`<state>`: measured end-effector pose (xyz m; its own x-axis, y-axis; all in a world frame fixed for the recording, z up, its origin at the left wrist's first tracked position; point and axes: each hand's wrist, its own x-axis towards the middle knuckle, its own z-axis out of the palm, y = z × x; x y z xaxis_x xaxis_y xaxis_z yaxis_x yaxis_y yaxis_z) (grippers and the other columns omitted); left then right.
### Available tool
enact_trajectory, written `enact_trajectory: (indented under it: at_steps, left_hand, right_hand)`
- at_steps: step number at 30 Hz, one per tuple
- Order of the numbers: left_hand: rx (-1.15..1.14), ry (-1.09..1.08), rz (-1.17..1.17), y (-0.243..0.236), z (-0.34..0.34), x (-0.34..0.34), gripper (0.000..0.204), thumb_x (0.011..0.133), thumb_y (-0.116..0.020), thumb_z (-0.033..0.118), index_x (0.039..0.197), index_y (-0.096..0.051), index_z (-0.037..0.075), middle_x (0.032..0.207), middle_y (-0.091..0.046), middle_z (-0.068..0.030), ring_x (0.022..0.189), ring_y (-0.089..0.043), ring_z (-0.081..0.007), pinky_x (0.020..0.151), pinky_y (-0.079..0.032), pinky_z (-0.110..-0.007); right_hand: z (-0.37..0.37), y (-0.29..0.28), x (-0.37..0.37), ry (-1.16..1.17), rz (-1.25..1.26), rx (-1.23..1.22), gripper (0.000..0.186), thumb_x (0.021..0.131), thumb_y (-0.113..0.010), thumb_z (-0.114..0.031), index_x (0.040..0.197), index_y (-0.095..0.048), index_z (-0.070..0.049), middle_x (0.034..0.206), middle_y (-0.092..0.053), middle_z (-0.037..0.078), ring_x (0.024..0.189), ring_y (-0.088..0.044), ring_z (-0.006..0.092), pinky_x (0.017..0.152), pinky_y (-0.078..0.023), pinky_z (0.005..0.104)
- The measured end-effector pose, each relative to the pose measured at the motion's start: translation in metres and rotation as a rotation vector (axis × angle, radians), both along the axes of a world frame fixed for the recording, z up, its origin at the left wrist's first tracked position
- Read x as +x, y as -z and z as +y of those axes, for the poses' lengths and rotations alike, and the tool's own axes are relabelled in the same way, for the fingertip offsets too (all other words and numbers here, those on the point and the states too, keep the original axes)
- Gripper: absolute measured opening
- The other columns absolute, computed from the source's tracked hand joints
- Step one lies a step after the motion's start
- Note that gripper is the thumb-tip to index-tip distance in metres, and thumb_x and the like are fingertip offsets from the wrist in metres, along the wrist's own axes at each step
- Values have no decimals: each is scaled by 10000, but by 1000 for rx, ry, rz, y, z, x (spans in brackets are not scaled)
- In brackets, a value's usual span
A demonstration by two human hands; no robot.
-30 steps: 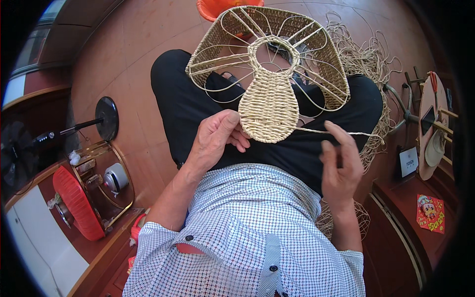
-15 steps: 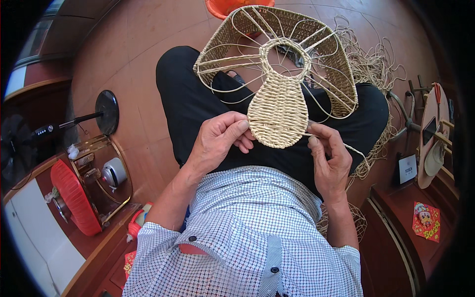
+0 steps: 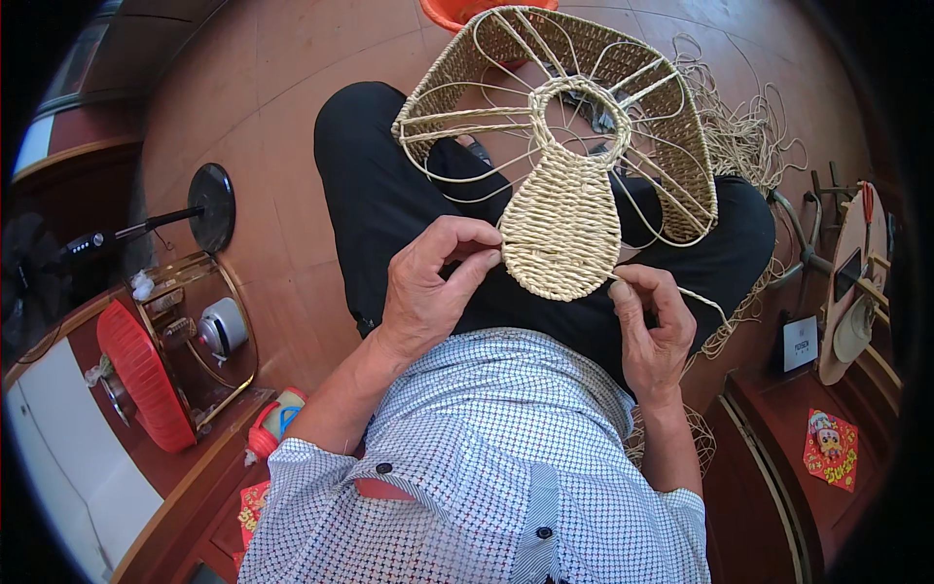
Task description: Weaving a decorative fan using straw strands.
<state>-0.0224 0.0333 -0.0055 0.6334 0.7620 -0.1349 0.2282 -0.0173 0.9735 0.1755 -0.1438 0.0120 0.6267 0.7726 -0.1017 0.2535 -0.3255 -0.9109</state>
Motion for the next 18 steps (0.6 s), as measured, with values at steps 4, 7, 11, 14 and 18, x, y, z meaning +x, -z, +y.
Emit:
enact_trajectory:
  at_steps: [4,7,11,14,18]
  left_hand:
    - [-372,-61,-125,1,-2,1,207,972,-735,-44,1157,-659,9,1121,-721,-65,1021,-725,-139,956,-594,-284]
    - [-699,-20,-365,14,0,0,223,969,-724,-66,1146,-621,22,1171,-698,-66,1073,-702,-128,1009,-571,-284]
    - [-656,-51,-436,34,-7,2,206,971,-733,-56,1112,-615,37,1165,-693,-58,1055,-692,-121,986,-573,-276]
    - [-440,-79,-314,31,-13,1,186,964,-747,-42,1092,-638,36,1128,-704,-48,1009,-699,-123,941,-584,-276]
    - [5,-57,-84,17,-13,4,146,947,-741,-42,1067,-684,18,1034,-727,-67,928,-723,-158,848,-592,-294]
  right_hand:
    - [0,-2,2,-34,-70,-29,82,983,-744,-11,1062,-747,12,887,-683,25,690,-586,59,616,-468,226]
    - [3,-5,-2,8,-65,-23,79,972,-747,-4,1050,-748,10,872,-676,19,685,-580,52,601,-459,224]
    - [4,-7,-2,4,-24,-42,63,965,-756,-8,1026,-748,9,852,-675,17,676,-575,47,592,-454,221]
    - [2,-8,-2,-38,-54,-62,48,963,-757,-12,1004,-747,11,830,-669,15,669,-574,48,594,-455,217]
    - [4,-13,-4,7,16,-84,35,963,-753,-14,984,-746,12,826,-669,14,669,-572,43,597,-458,213]
